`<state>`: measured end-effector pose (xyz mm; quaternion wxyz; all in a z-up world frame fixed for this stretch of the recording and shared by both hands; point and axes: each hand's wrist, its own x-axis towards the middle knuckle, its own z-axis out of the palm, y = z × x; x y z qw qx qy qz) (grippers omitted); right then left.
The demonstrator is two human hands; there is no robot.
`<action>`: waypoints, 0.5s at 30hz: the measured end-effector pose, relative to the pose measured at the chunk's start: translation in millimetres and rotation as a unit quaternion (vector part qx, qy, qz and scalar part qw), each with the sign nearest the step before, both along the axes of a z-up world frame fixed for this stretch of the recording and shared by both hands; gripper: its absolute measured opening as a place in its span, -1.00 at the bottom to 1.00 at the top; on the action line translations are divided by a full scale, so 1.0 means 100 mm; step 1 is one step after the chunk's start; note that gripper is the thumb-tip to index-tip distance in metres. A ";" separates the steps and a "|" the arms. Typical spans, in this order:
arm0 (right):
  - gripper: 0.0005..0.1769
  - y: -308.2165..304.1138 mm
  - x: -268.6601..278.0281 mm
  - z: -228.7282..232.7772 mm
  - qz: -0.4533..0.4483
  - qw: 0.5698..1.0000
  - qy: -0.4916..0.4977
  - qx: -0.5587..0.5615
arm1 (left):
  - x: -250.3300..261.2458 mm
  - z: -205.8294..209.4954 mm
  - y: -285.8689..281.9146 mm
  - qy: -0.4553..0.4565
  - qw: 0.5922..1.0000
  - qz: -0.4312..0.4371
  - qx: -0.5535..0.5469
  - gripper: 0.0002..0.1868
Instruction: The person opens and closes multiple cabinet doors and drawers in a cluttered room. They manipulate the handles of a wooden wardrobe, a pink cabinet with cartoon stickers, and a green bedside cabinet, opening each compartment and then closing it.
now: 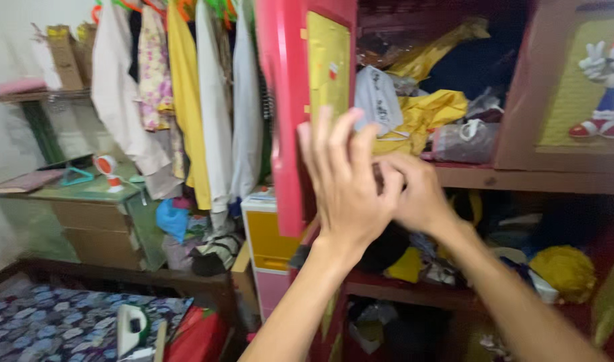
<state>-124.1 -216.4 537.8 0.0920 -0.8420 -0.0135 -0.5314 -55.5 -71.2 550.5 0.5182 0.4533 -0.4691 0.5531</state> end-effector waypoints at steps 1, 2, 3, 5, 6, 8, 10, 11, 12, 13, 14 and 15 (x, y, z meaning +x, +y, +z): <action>-0.54 -0.25 -0.10 0.02 -0.050 0.998 0.025 -0.027 | -0.04 -0.03 -0.11 -0.009 0.997 -0.035 0.067 -0.51; -0.46 -0.52 -0.18 0.10 -0.099 0.992 0.046 -0.056 | -0.06 -0.03 -0.24 -0.023 0.989 -0.070 0.130 -0.57; -0.37 -0.80 -0.26 0.19 -0.149 0.983 0.067 -0.085 | -0.06 -0.04 -0.38 -0.037 0.975 -0.103 0.193 -0.64; -0.49 -1.35 -0.41 0.38 -0.244 0.952 0.115 -0.142 | -0.10 -0.10 -0.65 -0.037 0.956 -0.114 0.267 -0.64; -0.55 -1.60 -0.46 0.44 -0.290 0.932 0.141 -0.168 | -0.10 -0.15 -0.78 -0.036 0.944 -0.119 0.305 -0.64; -0.45 -2.07 -0.54 0.56 -0.390 0.871 0.201 -0.221 | -0.09 -0.21 -1.04 -0.032 0.924 -0.104 0.366 -0.56; -0.42 -2.44 -0.60 0.62 -0.468 0.805 0.253 -0.264 | -0.07 -0.25 -1.27 -0.025 0.906 -0.086 0.413 -0.50; -0.43 -2.57 -0.62 0.63 -0.498 0.773 0.276 -0.280 | -0.06 -0.27 -1.36 -0.020 0.899 -0.077 0.431 -0.49; -0.44 -2.68 -0.63 0.63 -0.528 0.740 0.296 -0.294 | -0.04 -0.26 -1.45 -0.018 0.891 -0.066 0.449 -0.48; -0.44 -2.75 -0.63 0.62 -0.541 0.714 0.328 -0.299 | -0.03 -0.25 -1.51 -0.017 0.892 -0.067 0.447 -0.48; -0.43 -2.79 -0.65 0.61 -0.555 0.686 0.359 -0.302 | -0.03 -0.25 -1.58 -0.016 0.893 -0.070 0.444 -0.47; -0.43 -2.82 -0.65 0.60 -0.568 0.657 0.390 -0.305 | -0.03 -0.24 -1.64 -0.015 0.894 -0.073 0.441 -0.47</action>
